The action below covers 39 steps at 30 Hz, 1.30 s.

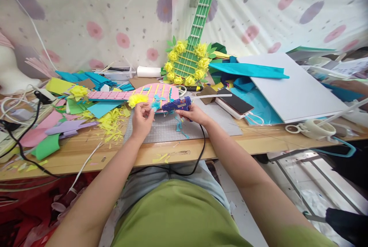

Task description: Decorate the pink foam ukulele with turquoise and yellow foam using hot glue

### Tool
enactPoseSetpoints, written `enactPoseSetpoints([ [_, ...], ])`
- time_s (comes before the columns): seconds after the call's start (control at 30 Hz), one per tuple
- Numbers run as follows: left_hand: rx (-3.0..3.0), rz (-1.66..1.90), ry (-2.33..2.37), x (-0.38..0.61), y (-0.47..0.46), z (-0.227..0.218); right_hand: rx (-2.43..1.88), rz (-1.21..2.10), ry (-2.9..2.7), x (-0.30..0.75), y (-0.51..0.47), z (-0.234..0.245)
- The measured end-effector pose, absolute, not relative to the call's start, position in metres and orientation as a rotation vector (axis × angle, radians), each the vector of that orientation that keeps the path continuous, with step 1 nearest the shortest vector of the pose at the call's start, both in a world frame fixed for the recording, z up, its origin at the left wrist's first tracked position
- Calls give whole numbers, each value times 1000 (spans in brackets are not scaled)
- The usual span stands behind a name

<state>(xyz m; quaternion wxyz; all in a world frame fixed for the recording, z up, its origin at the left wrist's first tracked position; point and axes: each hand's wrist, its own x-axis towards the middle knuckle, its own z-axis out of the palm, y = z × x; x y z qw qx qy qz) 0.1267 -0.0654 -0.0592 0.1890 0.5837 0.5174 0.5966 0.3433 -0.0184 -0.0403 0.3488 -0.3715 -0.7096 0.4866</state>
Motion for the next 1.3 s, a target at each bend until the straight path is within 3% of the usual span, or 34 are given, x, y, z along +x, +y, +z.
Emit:
enactPoseSetpoints([
  [0.77, 1641, 1677, 1369, 127, -69, -56, -930, 1281, -1733, 344, -16, -42],
  [0.97, 1486, 1804, 1307, 122, -71, -49, -950, 1193, -1470, 353, -7, -39],
  [1.3, 1332, 1660, 1467, 118, -81, -50, -996, 1080, -1056, 367, 12, -45],
])
